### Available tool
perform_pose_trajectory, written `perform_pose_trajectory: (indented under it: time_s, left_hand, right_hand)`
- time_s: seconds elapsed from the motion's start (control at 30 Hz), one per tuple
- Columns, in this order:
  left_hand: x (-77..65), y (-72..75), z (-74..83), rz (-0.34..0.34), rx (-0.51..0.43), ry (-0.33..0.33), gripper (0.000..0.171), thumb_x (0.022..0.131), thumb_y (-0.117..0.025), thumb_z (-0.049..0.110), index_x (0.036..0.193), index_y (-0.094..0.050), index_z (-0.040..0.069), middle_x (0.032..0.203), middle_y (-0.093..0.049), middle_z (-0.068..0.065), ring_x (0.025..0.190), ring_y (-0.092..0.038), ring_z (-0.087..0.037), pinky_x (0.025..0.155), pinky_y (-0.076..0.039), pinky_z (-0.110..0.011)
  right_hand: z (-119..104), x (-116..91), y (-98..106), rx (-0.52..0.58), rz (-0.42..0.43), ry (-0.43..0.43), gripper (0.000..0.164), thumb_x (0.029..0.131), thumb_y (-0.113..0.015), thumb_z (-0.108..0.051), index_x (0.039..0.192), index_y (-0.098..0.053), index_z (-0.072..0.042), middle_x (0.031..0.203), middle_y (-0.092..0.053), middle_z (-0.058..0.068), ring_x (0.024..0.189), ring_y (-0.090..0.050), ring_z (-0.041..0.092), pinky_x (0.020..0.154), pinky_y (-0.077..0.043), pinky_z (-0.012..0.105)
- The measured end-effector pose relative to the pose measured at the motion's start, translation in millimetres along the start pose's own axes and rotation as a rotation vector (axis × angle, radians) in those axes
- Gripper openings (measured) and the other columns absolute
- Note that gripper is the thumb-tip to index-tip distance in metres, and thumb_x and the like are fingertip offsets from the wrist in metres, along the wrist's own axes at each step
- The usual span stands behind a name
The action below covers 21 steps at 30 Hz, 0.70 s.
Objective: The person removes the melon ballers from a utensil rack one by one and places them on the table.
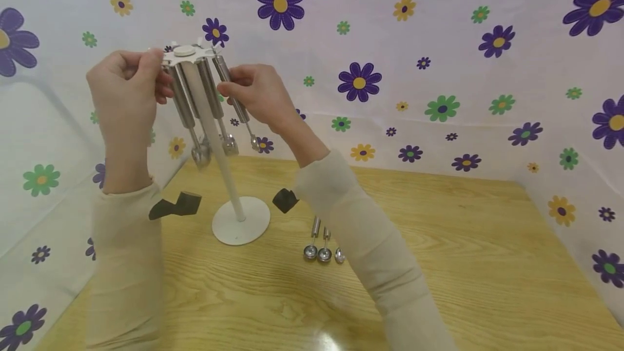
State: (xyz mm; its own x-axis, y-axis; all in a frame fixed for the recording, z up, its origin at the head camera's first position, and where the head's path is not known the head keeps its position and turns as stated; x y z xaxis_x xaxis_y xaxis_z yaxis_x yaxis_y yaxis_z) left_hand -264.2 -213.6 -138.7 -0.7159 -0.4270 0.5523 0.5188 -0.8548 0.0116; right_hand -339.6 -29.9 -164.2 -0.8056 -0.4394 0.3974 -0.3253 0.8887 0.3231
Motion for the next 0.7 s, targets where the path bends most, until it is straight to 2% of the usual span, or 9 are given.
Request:
perform_pose_trajectory:
  time_s: [0.17,0.3,0.53,0.7]
  left_hand:
    - [8.6,2.4,-7.6,-0.047,-0.097,0.073,0.018,0.099,-0.071,0.027,0.096,-0.068,0.01,0.079,-0.069,-0.003,0.06,-0.063,-0.013,0.056,-0.051,-0.016]
    - [13.6,3.8,-13.6,-0.065,-0.128,0.12,0.019,0.099,-0.072,0.028,0.098,-0.069,0.009,0.082,-0.069,-0.003,0.06,-0.062,-0.013,0.056,-0.051,-0.016]
    - [22.6,4.3,-23.7,-0.081,-0.178,0.208,0.024,0.097,-0.073,0.031,0.103,-0.072,0.008,0.09,-0.068,-0.004,0.062,-0.06,-0.013,0.058,-0.051,-0.015]
    - [26.6,0.4,-26.0,-0.098,-0.195,0.224,0.027,0.097,-0.072,0.032,0.107,-0.072,0.007,0.095,-0.067,-0.006,0.064,-0.06,-0.013,0.059,-0.052,-0.015]
  right_hand:
    - [-1.4,-6.5,5.6,-0.038,0.003,-0.008,0.026,0.101,-0.069,-0.014,0.122,-0.07,0.001,0.105,-0.074,0.013,0.091,-0.069,0.021,0.077,-0.052,0.03]
    - [-2.7,-11.1,6.9,-0.045,-0.004,-0.032,0.027,0.1,-0.071,-0.014,0.122,-0.07,0.0,0.105,-0.074,0.013,0.091,-0.068,0.022,0.075,-0.051,0.029]
    - [-9.2,-21.5,8.6,-0.053,-0.02,-0.006,0.025,0.099,-0.072,-0.015,0.119,-0.07,0.0,0.094,-0.071,0.011,0.083,-0.062,0.022,0.068,-0.043,0.028]
    - [-13.3,-26.4,12.8,-0.089,-0.011,-0.012,0.028,0.099,-0.072,-0.016,0.122,-0.07,0.0,0.098,-0.072,0.011,0.086,-0.063,0.022,0.073,-0.049,0.03]
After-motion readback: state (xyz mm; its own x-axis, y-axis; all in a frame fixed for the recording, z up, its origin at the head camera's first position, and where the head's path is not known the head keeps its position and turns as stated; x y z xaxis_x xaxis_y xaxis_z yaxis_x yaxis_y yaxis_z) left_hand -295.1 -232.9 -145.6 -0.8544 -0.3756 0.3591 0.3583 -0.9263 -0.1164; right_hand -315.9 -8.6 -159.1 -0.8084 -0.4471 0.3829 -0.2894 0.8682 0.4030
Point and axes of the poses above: each hand's wrist, its own x-axis towards the middle knuckle, its own y-axis out of the back of the hand, z = x × y, the point moved 7 cm from there along x, towards the middle knuckle
